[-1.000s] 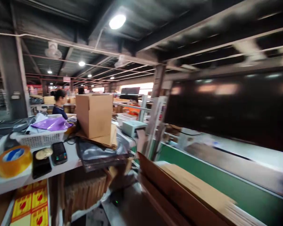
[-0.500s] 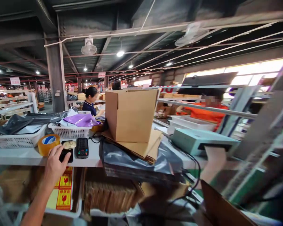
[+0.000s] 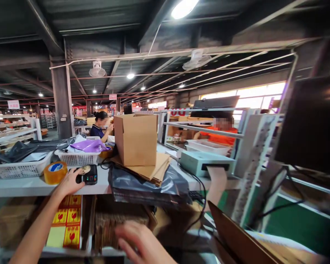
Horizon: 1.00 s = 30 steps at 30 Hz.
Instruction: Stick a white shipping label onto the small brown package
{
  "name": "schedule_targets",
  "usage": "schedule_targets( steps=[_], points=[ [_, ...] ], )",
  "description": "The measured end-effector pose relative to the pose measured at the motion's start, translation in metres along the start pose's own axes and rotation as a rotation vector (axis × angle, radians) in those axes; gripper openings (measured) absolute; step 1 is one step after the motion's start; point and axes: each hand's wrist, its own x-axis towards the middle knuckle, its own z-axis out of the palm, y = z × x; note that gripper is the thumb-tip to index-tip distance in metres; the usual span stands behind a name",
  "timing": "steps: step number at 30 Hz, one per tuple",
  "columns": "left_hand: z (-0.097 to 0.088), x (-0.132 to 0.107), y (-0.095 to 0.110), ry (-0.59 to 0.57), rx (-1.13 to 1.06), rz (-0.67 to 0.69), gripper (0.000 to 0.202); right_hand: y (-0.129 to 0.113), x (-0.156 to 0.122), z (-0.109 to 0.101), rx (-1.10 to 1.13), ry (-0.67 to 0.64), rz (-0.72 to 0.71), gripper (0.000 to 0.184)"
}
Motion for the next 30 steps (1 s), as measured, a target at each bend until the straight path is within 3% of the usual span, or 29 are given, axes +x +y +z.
schedule_targets(
  steps=[2,3,5,8,11,14,18,22,25,27,30],
  points=[
    [-0.003,0.005,0.003,-0.067,0.046,0.005,0.080,-0.014,0.055,0.002,-0.062,-0.029,-0.054,0.037],
    [-0.004,0.006,0.005,-0.100,0.067,0.017,0.083,-0.020,0.082,0.004,-0.087,0.019,-0.029,0.039],
    [-0.003,0.004,0.008,-0.116,0.101,0.030,0.088,-0.028,0.133,0.011,-0.142,0.096,0.038,0.054],
    [0.005,-0.008,0.011,-0.042,0.197,-0.074,0.087,-0.029,0.190,0.029,-0.171,0.140,0.100,0.076],
    [0.016,-0.024,0.014,0.082,0.297,-0.177,0.066,-0.023,0.226,0.048,-0.216,0.088,0.130,0.086],
    [0.026,-0.036,0.012,0.164,0.309,-0.197,0.055,-0.020,0.244,0.059,-0.311,0.037,0.141,0.077],
    [0.038,-0.043,0.001,0.220,0.223,-0.241,0.053,-0.019,0.256,0.056,-0.382,-0.024,0.181,0.057],
    [0.051,-0.040,-0.012,0.343,0.121,-0.208,0.048,-0.012,0.264,0.043,-0.401,-0.041,0.297,0.069],
    [0.049,-0.033,-0.014,0.400,0.096,-0.195,0.046,-0.005,0.267,0.037,-0.424,-0.073,0.359,0.069],
    [0.037,-0.025,-0.011,0.342,0.142,-0.193,0.055,-0.001,0.270,0.035,-0.437,-0.100,0.386,0.069],
    [0.007,-0.009,-0.005,0.048,0.230,-0.088,0.087,0.002,0.272,0.034,-0.447,-0.130,0.404,0.063]
  ],
)
